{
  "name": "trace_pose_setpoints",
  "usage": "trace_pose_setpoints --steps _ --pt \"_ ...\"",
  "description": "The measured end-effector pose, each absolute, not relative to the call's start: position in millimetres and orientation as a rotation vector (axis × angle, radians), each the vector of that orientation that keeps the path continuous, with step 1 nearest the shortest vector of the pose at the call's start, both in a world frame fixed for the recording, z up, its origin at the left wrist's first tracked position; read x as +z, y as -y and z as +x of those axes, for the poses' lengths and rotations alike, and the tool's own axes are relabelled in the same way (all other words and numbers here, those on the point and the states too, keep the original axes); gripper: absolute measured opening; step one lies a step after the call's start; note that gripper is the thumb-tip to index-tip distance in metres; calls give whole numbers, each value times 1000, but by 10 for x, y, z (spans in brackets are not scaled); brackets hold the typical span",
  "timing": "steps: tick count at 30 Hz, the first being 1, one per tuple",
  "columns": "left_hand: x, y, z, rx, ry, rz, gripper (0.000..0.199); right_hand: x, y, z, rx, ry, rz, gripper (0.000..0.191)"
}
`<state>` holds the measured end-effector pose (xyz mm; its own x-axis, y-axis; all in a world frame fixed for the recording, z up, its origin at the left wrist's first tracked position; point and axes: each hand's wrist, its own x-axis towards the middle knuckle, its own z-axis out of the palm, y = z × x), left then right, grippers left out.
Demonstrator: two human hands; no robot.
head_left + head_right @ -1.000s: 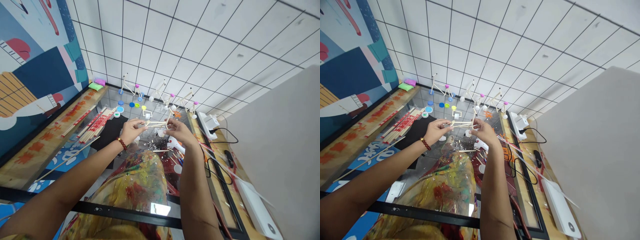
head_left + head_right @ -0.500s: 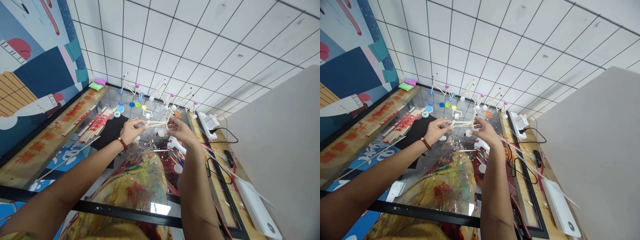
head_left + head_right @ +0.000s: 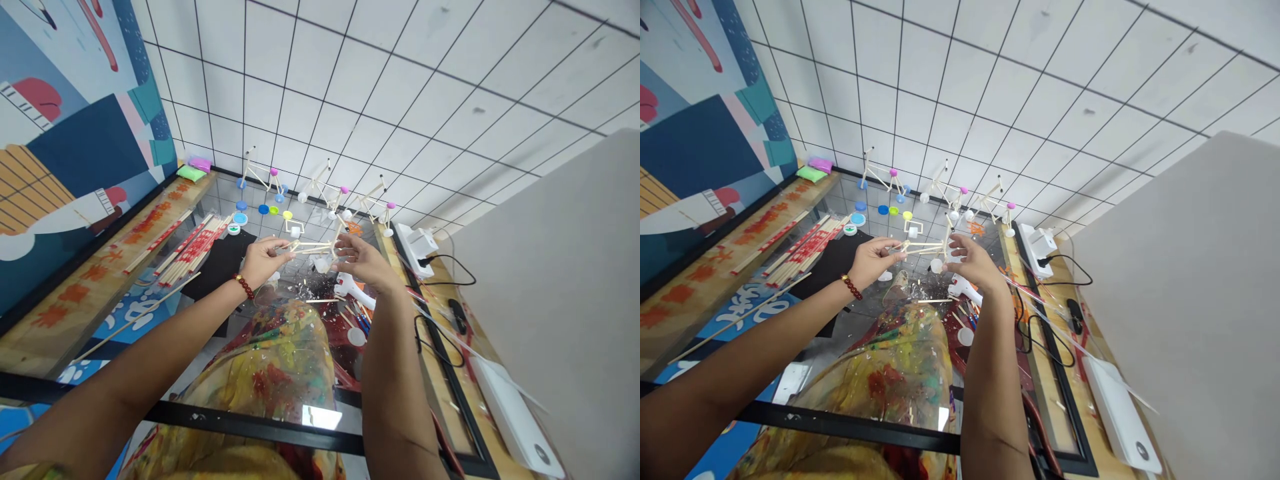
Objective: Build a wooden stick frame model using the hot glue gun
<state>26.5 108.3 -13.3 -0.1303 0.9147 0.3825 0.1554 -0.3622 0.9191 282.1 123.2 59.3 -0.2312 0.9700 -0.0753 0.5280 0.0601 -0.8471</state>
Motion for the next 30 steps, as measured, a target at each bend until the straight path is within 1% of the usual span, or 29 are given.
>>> trace_pose_setpoints --steps 22,30 --pt "-141 -1092 267 1571 -1220 1509 29 578 -1234 2814 1038 1833 -1504 76" --pt "-127 -1082 271 1562 -1215 1498 28 581 -1232 2800 1055 1820 -1495 77"
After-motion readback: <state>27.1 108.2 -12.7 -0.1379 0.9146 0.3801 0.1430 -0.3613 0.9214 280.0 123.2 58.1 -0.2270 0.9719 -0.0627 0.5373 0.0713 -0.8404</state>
